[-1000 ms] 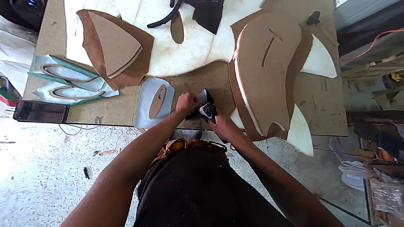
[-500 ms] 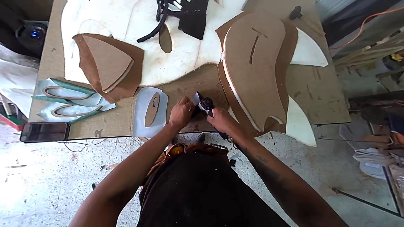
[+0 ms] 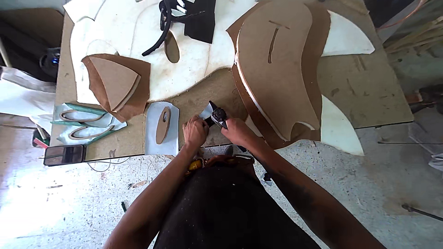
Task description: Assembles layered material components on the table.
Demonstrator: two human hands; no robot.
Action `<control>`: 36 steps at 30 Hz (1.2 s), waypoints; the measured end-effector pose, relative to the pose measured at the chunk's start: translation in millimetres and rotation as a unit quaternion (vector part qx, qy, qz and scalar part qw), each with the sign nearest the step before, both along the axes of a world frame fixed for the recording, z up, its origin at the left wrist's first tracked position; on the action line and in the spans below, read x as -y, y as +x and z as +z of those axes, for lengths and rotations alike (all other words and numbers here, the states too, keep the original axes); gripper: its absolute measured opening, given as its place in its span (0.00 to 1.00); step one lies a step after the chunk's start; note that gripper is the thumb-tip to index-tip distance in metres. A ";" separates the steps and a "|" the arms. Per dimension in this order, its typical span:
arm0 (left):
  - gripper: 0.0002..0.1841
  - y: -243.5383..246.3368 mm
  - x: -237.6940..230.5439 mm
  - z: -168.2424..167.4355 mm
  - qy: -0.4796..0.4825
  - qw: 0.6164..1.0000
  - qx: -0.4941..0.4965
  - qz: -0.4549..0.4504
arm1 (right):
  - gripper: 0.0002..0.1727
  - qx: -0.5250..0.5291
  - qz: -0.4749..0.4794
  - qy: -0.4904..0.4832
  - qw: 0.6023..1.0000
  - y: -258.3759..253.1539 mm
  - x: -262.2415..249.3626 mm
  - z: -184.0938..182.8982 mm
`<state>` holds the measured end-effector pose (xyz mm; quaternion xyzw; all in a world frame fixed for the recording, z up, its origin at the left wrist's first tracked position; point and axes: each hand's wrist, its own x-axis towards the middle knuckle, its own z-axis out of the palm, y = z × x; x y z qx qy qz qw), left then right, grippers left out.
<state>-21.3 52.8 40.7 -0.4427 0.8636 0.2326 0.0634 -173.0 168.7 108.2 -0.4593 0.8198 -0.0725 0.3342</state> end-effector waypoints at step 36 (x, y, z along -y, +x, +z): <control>0.11 14.8 -37.4 -19.1 -0.007 0.990 -0.116 -0.079 | 0.21 0.005 0.002 -0.006 1.000 -6.8 -5.1 3.4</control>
